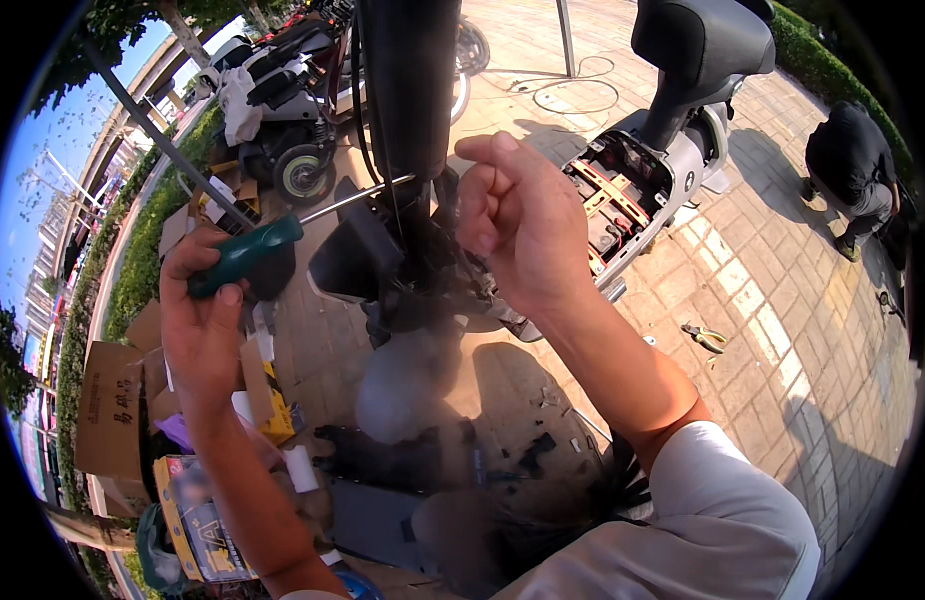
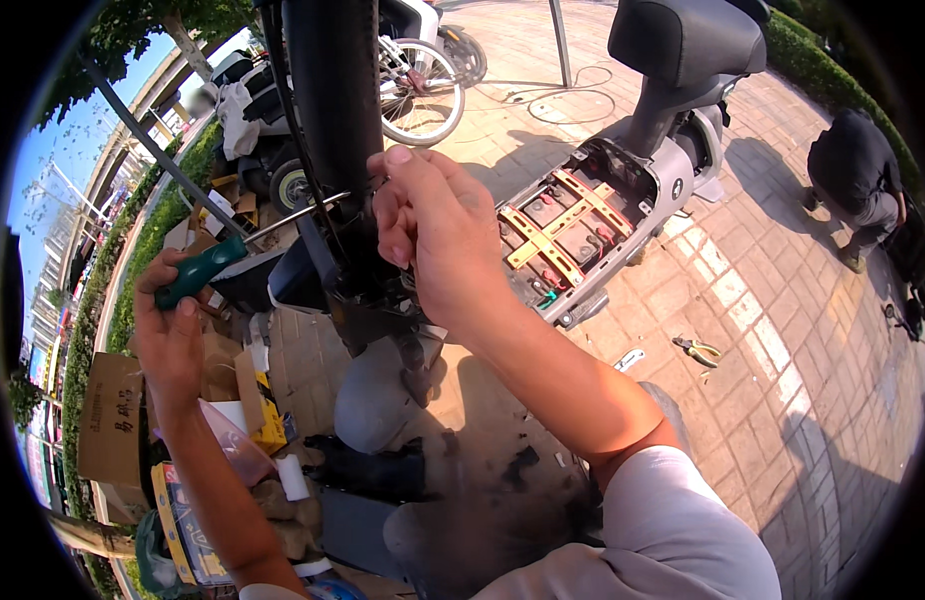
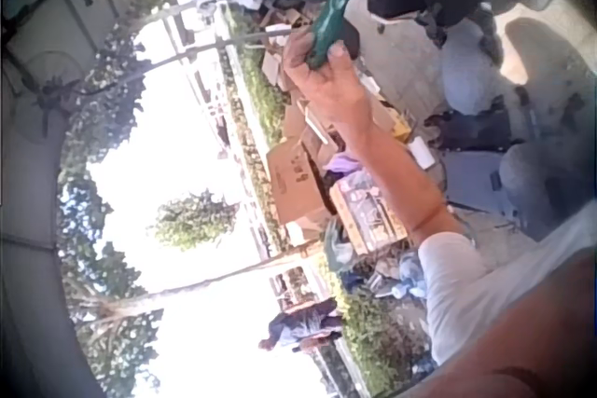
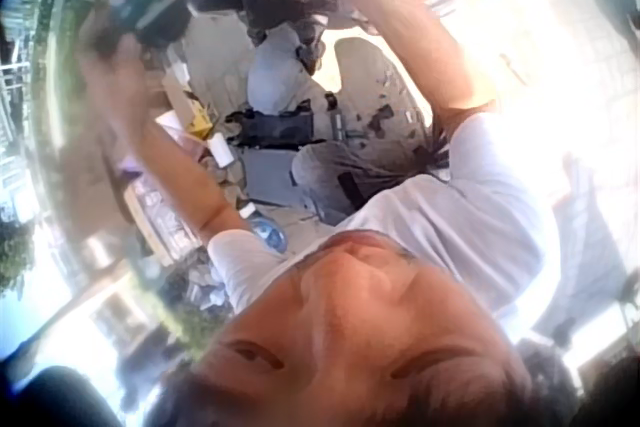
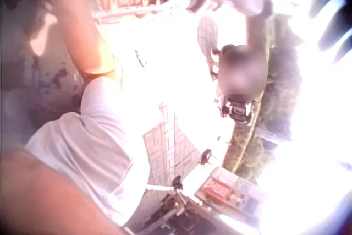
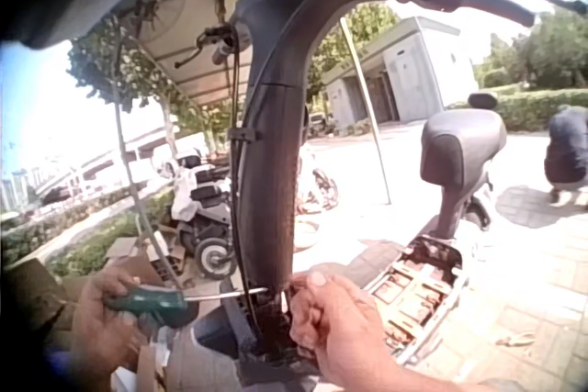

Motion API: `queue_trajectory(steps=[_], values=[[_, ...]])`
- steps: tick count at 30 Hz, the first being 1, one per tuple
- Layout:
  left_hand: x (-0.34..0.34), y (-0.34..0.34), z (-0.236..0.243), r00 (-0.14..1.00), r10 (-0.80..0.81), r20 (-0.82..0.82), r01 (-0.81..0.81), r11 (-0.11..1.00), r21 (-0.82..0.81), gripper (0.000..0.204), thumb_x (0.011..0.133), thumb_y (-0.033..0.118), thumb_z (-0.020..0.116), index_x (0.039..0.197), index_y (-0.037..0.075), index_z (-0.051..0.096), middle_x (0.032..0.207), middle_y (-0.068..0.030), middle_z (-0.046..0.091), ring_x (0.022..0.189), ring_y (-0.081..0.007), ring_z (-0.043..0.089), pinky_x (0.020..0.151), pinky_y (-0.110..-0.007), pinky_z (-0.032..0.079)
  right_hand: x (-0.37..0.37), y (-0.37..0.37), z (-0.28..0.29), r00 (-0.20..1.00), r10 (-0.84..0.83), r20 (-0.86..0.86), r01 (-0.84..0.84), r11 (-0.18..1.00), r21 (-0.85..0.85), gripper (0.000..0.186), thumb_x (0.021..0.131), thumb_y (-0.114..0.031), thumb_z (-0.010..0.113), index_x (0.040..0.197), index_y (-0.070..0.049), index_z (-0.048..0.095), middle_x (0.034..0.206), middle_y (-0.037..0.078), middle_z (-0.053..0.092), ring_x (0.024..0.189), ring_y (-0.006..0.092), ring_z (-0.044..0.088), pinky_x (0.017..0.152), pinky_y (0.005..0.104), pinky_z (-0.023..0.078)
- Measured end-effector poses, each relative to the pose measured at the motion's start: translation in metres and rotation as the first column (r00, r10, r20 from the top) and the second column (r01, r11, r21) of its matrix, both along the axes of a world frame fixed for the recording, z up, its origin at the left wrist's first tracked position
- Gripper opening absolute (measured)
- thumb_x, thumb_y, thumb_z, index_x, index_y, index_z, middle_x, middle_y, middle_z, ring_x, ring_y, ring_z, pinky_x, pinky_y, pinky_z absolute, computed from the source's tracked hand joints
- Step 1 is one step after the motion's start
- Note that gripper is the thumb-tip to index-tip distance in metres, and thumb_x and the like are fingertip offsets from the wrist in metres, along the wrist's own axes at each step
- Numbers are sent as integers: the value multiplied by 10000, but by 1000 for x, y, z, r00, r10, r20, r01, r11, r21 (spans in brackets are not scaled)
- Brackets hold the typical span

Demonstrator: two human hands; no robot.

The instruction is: The person uses a screwdriver to remove screws from the handlebar assembly of a scooter. They detach a black plastic cover and a cylindrical component from the handlebar stem, placing the parts aside. The person then reattaches the cylindrical component to the stem.

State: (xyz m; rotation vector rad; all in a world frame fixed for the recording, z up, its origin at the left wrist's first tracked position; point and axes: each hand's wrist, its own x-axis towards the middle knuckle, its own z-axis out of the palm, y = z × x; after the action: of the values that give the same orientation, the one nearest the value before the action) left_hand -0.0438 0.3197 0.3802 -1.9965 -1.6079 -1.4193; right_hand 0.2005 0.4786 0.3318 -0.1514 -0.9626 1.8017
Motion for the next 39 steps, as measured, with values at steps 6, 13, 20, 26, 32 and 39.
queue_trajectory(steps=[6, 13, 20, 26, 32, 39], values=[[5, -11, 15, 745, 362, 560, -97, 889, -447, 314, 1032, 241, 480, 1278, 45, 475, 1078, -101, 584, 805, -114, 541, 717, -258, 457, -50, 91, 27, 952, -304, -36, 302, 914, 270, 571, 994, -520, 499, 1203, 5, 581, 979, 60, 645, 830, 122, 583, 723, 271, 482], [36, 5, 12, 891, 93, 445, -45, 992, -116, 361, 1045, 329, 451, 1213, 22, 537, 876, -67, 581, 624, -74, 490, 504, -217, 364, -72, 93, 28, 980, 30, -199, 49, 922, 383, 751, 927, -670, 496, 1221, 18, 565, 1063, 102, 666, 911, 154, 651, 812, 289, 537], [14, -8, 22, 949, 236, 210, -173, 944, -280, 264, 1030, 252, 502, 1137, 37, 612, 840, -33, 580, 653, -52, 483, 577, -205, 379, -78, 86, 30, 950, -237, -205, 306, 838, 451, 748, 769, -544, 798, 1159, 49, 563, 1027, 122, 673, 904, 151, 650, 793, 291, 537], [20, 7, 44, 963, 267, 50, -195, 807, -558, 280, 859, 241, 716, 1020, 16, 679, 771, 3, 625, 677, -74, 545, 618, -247, 427, -69, 84, 35, 956, -270, -115, 292, 835, 467, 690, 778, -507, 798, 1126, 50, 586, 996, 118, 678, 883, 157, 660, 778, 299, 542], [25, 29, 61, 900, 337, -276, -435, 647, -627, 292, 734, 222, 799, 903, 5, 705, 733, -57, 658, 646, -140, 609, 602, -290, 465, -64, 78, 47, 963, -249, -105, 269, 843, 466, 573, 832, -445, 760, 1106, 33, 603, 941, 78, 658, 832, 132, 616, 741, 288, 509], [7, 21, 31, 673, 212, -709, -334, 942, -36, 262, 744, 213, 832, 924, 59, 721, 857, -113, 692, 725, -252, 683, 635, -310, 540, -64, 76, 46, 971, -223, -90, 240, 872, 426, 487, 861, -421, 740, 1051, 15, 640, 899, 34, 641, 773, 97, 567, 689, 253, 464]])
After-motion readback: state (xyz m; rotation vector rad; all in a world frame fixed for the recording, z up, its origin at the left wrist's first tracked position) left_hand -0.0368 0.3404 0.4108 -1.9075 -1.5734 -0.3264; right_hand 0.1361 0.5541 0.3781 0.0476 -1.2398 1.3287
